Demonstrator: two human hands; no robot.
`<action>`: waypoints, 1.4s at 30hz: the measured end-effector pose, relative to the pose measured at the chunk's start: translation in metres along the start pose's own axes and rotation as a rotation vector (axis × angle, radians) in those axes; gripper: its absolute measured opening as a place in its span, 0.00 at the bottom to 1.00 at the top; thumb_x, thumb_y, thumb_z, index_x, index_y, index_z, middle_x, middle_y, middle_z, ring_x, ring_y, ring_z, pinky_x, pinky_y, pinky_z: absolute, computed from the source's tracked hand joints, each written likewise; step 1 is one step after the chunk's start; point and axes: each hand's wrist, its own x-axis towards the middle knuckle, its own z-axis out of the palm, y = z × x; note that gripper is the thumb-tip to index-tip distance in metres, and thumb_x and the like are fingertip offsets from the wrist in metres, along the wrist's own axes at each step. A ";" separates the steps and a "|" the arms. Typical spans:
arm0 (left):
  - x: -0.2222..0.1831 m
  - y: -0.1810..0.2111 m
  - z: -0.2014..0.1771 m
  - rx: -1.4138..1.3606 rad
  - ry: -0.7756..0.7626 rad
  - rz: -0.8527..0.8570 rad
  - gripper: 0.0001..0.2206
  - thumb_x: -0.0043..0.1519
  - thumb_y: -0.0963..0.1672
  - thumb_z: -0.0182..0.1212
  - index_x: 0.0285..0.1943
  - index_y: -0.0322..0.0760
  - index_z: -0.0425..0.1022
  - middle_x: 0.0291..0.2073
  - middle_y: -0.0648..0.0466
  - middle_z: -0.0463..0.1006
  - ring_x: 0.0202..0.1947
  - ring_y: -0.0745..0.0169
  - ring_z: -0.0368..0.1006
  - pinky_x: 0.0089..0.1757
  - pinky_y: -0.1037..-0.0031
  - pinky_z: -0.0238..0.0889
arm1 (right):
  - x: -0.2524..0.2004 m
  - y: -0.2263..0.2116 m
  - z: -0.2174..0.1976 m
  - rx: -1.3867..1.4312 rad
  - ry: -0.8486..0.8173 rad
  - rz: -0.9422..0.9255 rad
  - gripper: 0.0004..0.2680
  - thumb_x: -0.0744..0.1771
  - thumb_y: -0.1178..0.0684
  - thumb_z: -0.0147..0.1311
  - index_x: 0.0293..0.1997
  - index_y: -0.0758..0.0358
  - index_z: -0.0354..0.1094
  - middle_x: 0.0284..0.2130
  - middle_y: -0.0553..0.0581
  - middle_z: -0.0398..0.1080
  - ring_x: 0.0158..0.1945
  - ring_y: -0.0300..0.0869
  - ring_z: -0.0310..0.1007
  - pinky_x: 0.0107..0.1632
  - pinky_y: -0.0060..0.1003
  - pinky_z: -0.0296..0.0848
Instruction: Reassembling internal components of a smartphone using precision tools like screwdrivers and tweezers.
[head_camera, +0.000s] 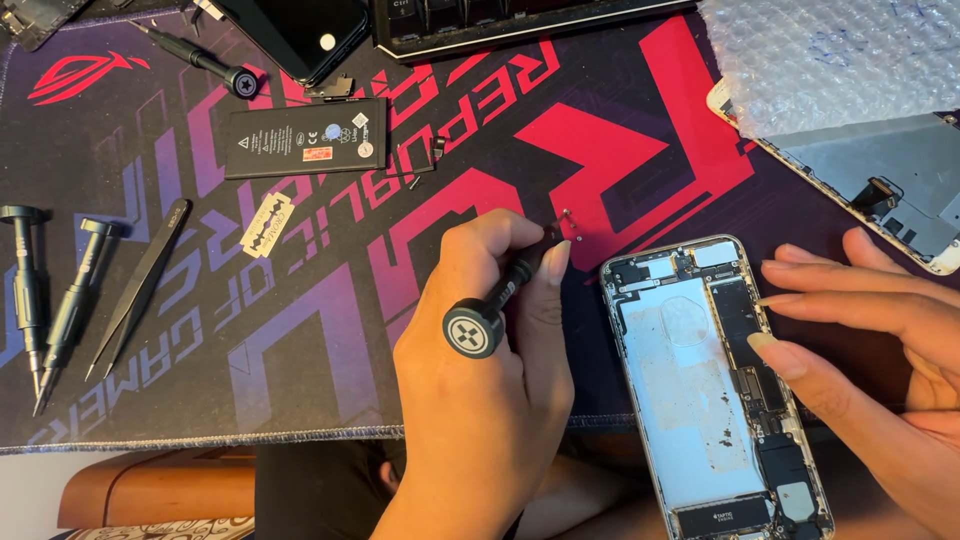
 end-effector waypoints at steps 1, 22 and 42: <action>0.000 0.000 0.000 -0.002 -0.007 -0.004 0.07 0.69 0.45 0.50 0.50 0.41 0.69 0.38 0.59 0.77 0.34 0.63 0.74 0.37 0.72 0.67 | 0.000 0.001 0.000 -0.005 -0.006 -0.002 0.12 0.61 0.69 0.59 0.47 0.79 0.70 0.54 0.71 0.72 0.64 0.55 0.72 0.84 0.51 0.55; -0.003 0.010 -0.020 -0.188 -0.037 -0.021 0.06 0.67 0.47 0.54 0.47 0.43 0.68 0.28 0.63 0.72 0.23 0.71 0.67 0.32 0.79 0.64 | 0.008 -0.013 0.001 0.012 0.026 -0.111 0.13 0.63 0.69 0.56 0.53 0.81 0.66 0.60 0.77 0.69 0.70 0.57 0.67 0.86 0.55 0.54; -0.017 0.023 0.001 -0.292 -0.385 -0.013 0.08 0.63 0.51 0.57 0.40 0.49 0.74 0.22 0.65 0.71 0.19 0.74 0.66 0.27 0.80 0.61 | 0.013 -0.030 -0.014 -0.061 -0.017 -0.167 0.05 0.59 0.63 0.63 0.34 0.71 0.77 0.52 0.66 0.75 0.63 0.55 0.74 0.78 0.55 0.62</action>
